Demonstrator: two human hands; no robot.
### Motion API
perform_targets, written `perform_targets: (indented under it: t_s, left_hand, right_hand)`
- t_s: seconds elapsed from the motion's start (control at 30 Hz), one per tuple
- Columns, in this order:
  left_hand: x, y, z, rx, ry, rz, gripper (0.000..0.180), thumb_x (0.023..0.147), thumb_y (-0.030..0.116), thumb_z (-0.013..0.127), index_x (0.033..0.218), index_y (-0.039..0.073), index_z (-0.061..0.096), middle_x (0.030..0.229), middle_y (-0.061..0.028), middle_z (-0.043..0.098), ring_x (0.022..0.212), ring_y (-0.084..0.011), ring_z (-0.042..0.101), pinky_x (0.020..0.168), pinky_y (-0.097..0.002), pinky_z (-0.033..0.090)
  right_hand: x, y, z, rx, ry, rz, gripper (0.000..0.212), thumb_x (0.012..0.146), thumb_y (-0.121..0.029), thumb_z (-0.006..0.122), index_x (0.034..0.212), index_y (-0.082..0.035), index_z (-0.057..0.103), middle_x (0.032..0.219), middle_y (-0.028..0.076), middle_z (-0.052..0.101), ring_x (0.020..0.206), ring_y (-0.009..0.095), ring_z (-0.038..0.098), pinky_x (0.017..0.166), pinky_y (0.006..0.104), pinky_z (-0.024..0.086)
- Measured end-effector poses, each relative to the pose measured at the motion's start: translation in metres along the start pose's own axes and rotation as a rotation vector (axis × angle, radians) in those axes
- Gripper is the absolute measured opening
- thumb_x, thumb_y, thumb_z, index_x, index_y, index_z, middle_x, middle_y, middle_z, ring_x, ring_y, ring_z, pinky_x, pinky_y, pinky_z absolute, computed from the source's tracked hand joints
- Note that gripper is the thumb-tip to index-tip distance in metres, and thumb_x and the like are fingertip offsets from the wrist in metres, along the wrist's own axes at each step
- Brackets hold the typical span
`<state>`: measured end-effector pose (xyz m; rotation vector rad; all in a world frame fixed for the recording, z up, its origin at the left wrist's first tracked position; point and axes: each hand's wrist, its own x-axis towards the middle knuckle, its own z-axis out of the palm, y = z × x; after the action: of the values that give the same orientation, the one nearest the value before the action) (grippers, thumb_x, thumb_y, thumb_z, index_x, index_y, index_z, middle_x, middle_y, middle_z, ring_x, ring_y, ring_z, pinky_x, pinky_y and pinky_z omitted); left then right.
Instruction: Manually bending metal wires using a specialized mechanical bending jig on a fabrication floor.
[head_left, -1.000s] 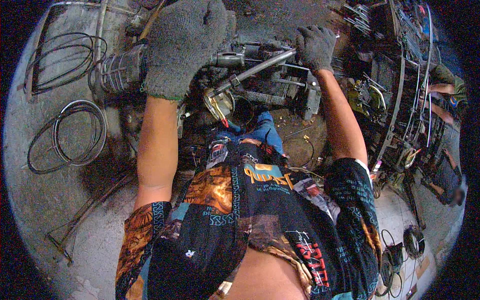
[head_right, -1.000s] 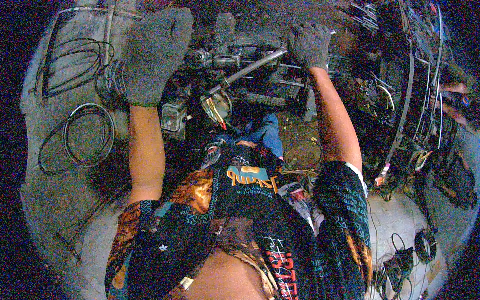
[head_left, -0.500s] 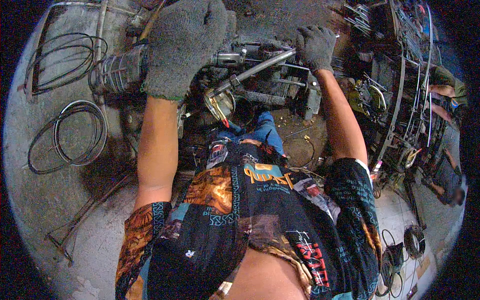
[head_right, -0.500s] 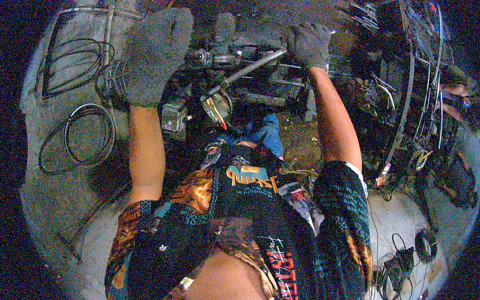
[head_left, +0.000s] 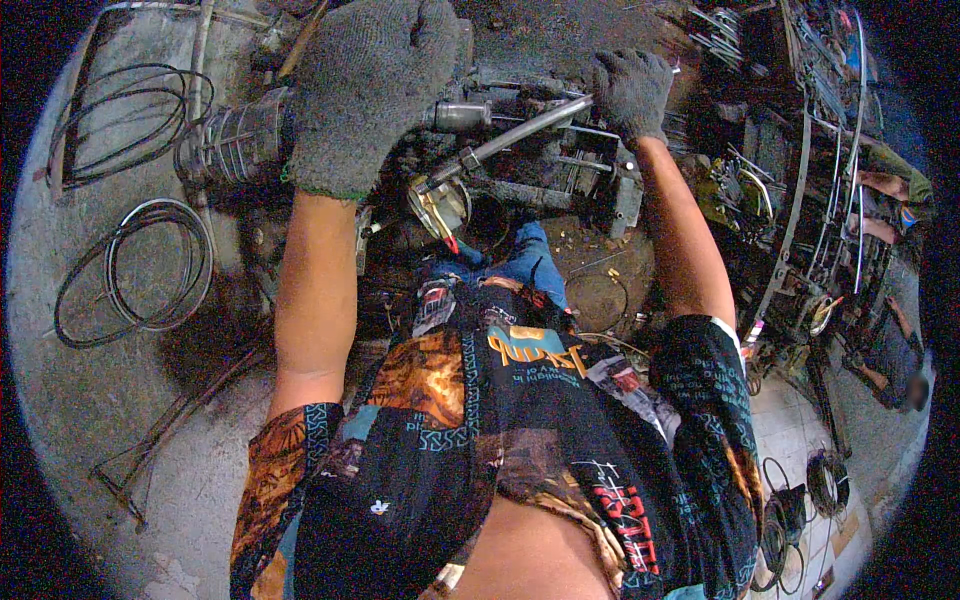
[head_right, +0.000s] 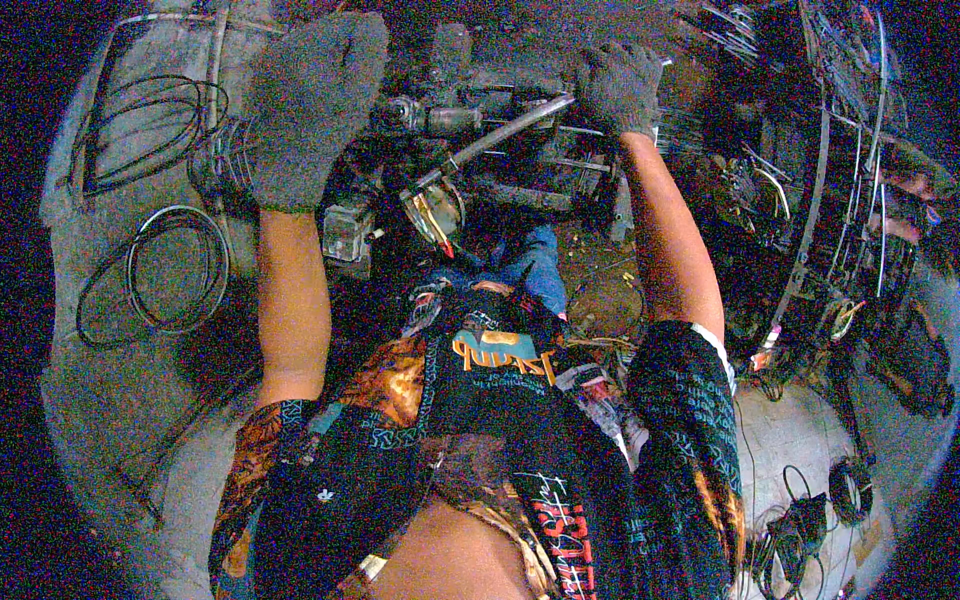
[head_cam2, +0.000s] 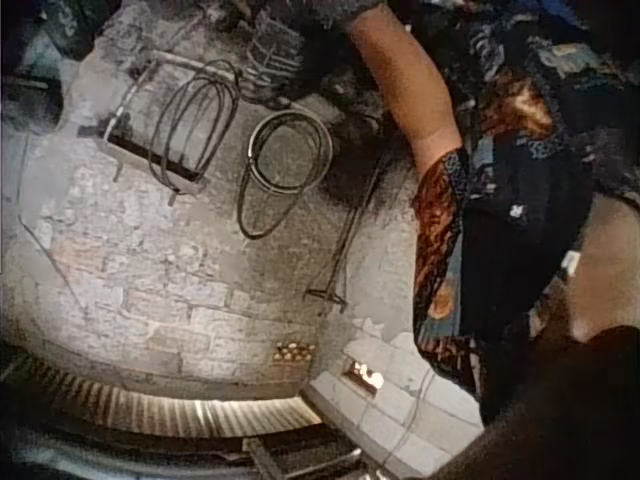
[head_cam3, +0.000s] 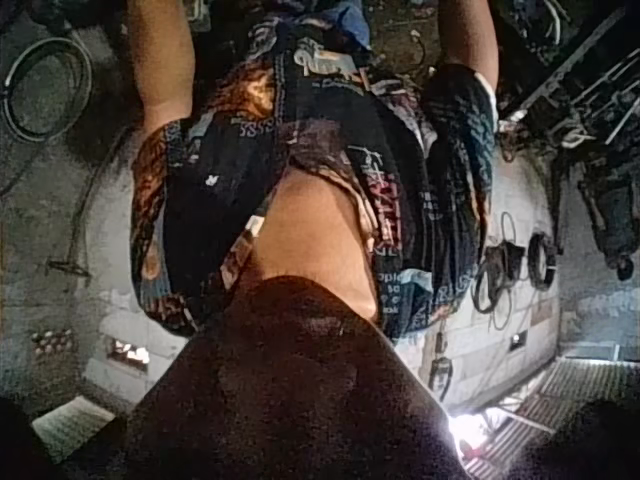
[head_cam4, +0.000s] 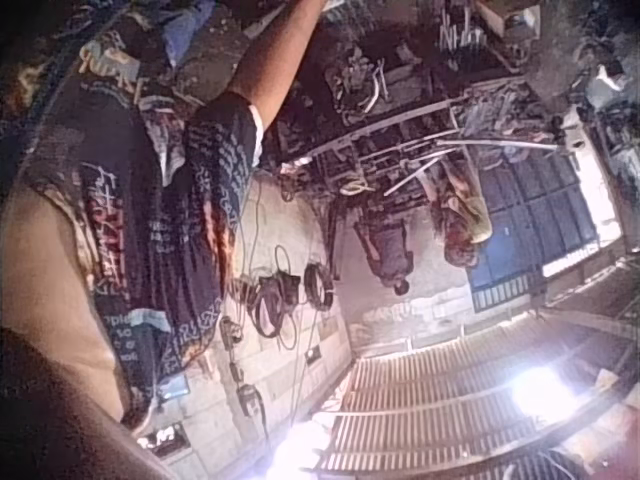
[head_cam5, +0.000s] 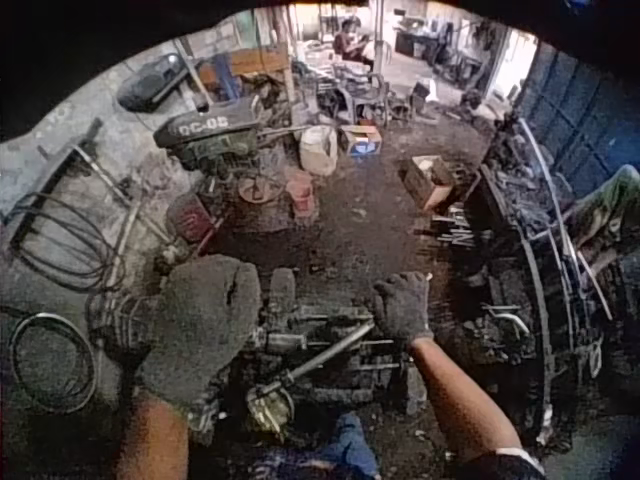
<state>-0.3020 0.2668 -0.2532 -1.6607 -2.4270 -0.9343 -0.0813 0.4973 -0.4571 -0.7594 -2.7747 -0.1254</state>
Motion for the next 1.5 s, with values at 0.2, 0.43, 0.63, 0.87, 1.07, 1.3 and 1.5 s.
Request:
perform_targets:
  t_s: [0.2, 0.43, 0.63, 0.87, 1.07, 1.3, 1.5]
  left_hand:
    - [0.0, -0.001, -0.002, -0.03, -0.022, -0.018, 0.035, 0.101, 0.02, 0.055, 0.074, -0.002, 0.058, 0.068, -0.0211, 0.053, 0.067, -0.0411, 0.058, 0.063, -0.0529, 0.044]
    - [0.0, 0.003, -0.002, -0.023, -0.019, 0.003, 0.032, 0.099, 0.019, 0.058, 0.074, -0.002, 0.06, 0.069, -0.0207, 0.055, 0.068, -0.0409, 0.059, 0.064, -0.0526, 0.045]
    - [-0.005, -0.012, 0.003, 0.116, -0.032, 0.092, 0.031, 0.1, 0.024, 0.057, 0.077, 0.002, 0.062, 0.073, -0.019, 0.061, 0.07, -0.0406, 0.062, 0.064, -0.0519, 0.048]
    - [-0.005, -0.015, 0.006, 0.265, -0.057, 0.212, 0.031, 0.101, 0.028, 0.056, 0.08, 0.006, 0.064, 0.077, -0.0173, 0.067, 0.073, -0.0403, 0.066, 0.065, -0.0512, 0.052]
    - [-0.005, -0.009, 0.005, 0.088, -0.018, 0.027, 0.032, 0.1, 0.028, 0.058, 0.081, 0.003, 0.066, 0.077, -0.0189, 0.065, 0.072, -0.0407, 0.065, 0.066, -0.0517, 0.05]
    - [-0.005, -0.009, 0.004, 0.169, -0.13, -0.023, 0.032, 0.099, 0.034, 0.058, 0.086, 0.007, 0.069, 0.082, -0.0172, 0.07, 0.075, -0.04, 0.067, 0.068, -0.0495, 0.053]
    - [0.002, 0.008, -0.004, -0.055, -0.045, -0.06, 0.029, 0.097, 0.02, 0.06, 0.081, -0.004, 0.067, 0.076, -0.0216, 0.063, 0.073, -0.0408, 0.065, 0.068, -0.0506, 0.05]
  right_hand:
    - [0.003, -0.003, -0.005, -0.03, -0.037, 0.005, 0.033, 0.092, -0.042, 0.061, 0.107, -0.019, 0.08, 0.102, 0.005, 0.074, 0.101, 0.031, 0.065, 0.092, 0.0466, 0.045]
    - [-0.002, 0.0, 0.0, -0.025, 0.05, -0.016, 0.032, 0.092, -0.041, 0.06, 0.105, -0.019, 0.079, 0.101, 0.006, 0.073, 0.1, 0.031, 0.065, 0.092, 0.0466, 0.045]
    - [0.002, -0.001, -0.003, 0.015, -0.004, 0.004, 0.032, 0.092, -0.04, 0.06, 0.106, -0.019, 0.079, 0.102, 0.006, 0.073, 0.101, 0.031, 0.064, 0.092, 0.047, 0.045]
    - [0.001, -0.003, -0.004, 0.026, 0.004, 0.017, 0.034, 0.092, -0.042, 0.059, 0.107, -0.019, 0.079, 0.103, 0.006, 0.073, 0.102, 0.032, 0.064, 0.093, 0.0478, 0.044]
    - [-0.001, -0.002, 0.0, 0.015, 0.028, 0.023, 0.034, 0.093, -0.042, 0.058, 0.107, -0.019, 0.079, 0.104, 0.006, 0.073, 0.104, 0.033, 0.063, 0.096, 0.048, 0.043]
    - [0.0, -0.005, -0.006, -0.021, -0.003, 0.035, 0.034, 0.092, -0.042, 0.059, 0.108, -0.02, 0.079, 0.105, 0.007, 0.074, 0.104, 0.032, 0.064, 0.095, 0.0479, 0.044]
    - [-0.001, -0.002, -0.004, -0.019, -0.016, 0.023, 0.036, 0.092, -0.043, 0.059, 0.109, -0.019, 0.079, 0.105, 0.007, 0.074, 0.103, 0.031, 0.065, 0.094, 0.0473, 0.044]
